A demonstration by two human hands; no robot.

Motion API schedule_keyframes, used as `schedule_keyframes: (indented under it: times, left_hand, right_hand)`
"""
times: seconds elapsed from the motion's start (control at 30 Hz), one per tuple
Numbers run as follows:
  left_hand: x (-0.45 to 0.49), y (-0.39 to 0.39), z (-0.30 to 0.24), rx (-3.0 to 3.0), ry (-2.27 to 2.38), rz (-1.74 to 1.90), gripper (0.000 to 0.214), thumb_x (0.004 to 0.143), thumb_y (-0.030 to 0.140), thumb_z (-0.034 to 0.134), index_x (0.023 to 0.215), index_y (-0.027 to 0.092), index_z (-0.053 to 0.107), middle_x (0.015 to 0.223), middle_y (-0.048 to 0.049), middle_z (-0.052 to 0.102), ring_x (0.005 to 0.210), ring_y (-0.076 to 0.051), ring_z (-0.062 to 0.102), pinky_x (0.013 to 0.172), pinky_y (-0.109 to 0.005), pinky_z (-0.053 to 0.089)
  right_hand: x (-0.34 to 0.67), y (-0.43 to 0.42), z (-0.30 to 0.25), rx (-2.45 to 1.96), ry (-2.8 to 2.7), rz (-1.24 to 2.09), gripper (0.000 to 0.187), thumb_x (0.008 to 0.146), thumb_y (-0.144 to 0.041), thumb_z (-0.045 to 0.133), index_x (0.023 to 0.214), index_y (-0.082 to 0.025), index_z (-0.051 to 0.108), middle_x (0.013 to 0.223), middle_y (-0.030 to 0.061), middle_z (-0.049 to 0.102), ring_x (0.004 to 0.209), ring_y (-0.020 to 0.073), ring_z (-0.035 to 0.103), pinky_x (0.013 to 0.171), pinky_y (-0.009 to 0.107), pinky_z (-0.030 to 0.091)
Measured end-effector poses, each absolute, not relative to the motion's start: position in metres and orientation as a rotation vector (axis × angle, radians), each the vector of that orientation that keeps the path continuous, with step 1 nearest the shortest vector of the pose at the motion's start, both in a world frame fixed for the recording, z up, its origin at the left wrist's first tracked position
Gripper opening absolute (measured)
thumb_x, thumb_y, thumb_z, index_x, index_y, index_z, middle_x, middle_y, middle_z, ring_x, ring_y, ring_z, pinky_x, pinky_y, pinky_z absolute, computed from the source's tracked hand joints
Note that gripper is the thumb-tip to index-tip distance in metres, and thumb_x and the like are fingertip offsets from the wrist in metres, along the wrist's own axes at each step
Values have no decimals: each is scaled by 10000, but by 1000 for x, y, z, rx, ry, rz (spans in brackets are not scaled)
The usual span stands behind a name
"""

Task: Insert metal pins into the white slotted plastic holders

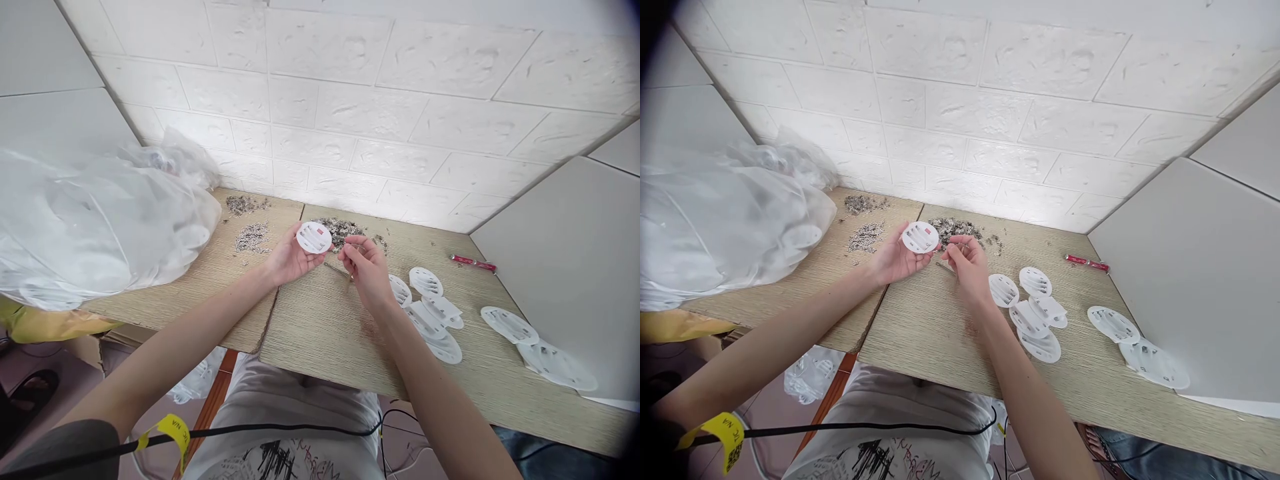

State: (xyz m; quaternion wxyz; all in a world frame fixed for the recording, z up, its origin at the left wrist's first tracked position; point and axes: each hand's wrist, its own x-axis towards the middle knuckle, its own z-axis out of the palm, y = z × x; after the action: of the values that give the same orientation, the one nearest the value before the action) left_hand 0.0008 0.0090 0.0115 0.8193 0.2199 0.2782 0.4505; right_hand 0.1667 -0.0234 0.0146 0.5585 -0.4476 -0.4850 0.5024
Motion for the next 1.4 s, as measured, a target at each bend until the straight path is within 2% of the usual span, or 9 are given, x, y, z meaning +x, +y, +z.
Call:
schedule_keyframes:
  times: [0.17, 0.37, 0.7, 1.0, 1.13, 1.23, 1.4]
  left_hand:
    - [-1, 11, 10, 387, 609, 885, 566, 936, 563, 318, 941, 96, 637, 759, -143, 665, 610, -147, 580, 584, -253, 488]
    - [-1, 10, 12, 336, 639, 872, 577, 953, 541, 274, 872, 92, 628, 702, -134, 643, 560, -138, 549, 537, -243, 467]
    - [-1, 13, 8, 291, 657, 909, 555, 951, 529, 280, 870, 99, 620, 680, -118, 629, 517, -130, 536, 502, -238, 450]
    - [-1, 11, 12, 278, 683, 927, 572, 967, 506, 234, 840, 95, 612, 634, -116, 631, 481, -119, 508, 472, -217, 413]
    - [-2, 11, 13, 290, 677, 901, 579, 963, 516, 235, 846, 97, 617, 616, -101, 608, 484, -121, 507, 451, -216, 399]
    - [-3, 11, 13, 344, 689, 899, 582, 954, 538, 249, 848, 101, 620, 637, -109, 613, 523, -130, 528, 479, -218, 419]
    - [-1, 10, 11, 484, 746, 952, 542, 939, 563, 296, 886, 132, 619, 721, -95, 635, 544, -124, 529, 508, -229, 443]
  right_hand:
    - [162, -28, 15, -926, -1239, 1152, 162, 782, -282, 602, 927, -216, 570, 709, -17, 620, 718, 124, 565, 737, 286, 447]
    - [155, -26, 8, -954, -1283, 1180, 150, 781, -292, 561, 892, -198, 596, 732, -2, 620, 720, 128, 558, 751, 300, 451]
    - [154, -24, 3, -1111, -1351, 1224, 263, 764, -383, 573, 926, -180, 617, 761, 21, 649, 644, 116, 518, 649, 278, 439]
    - [155, -25, 3, -1115, -1381, 1261, 337, 799, -484, 581, 947, -186, 636, 728, 3, 623, 554, 102, 490, 526, 247, 369]
    - [158, -28, 6, -1183, -1538, 1065, 399, 891, -529, 473, 970, -191, 671, 610, -22, 535, 509, 106, 412, 511, 254, 324]
    - [161, -30, 10, -1206, -1644, 874, 446, 944, -514, 382, 951, -193, 692, 592, -17, 515, 545, 119, 437, 549, 259, 346]
    - [162, -31, 11, -1249, -1814, 635, 285, 912, -417, 494, 967, -212, 685, 631, 2, 607, 565, 140, 506, 569, 272, 369]
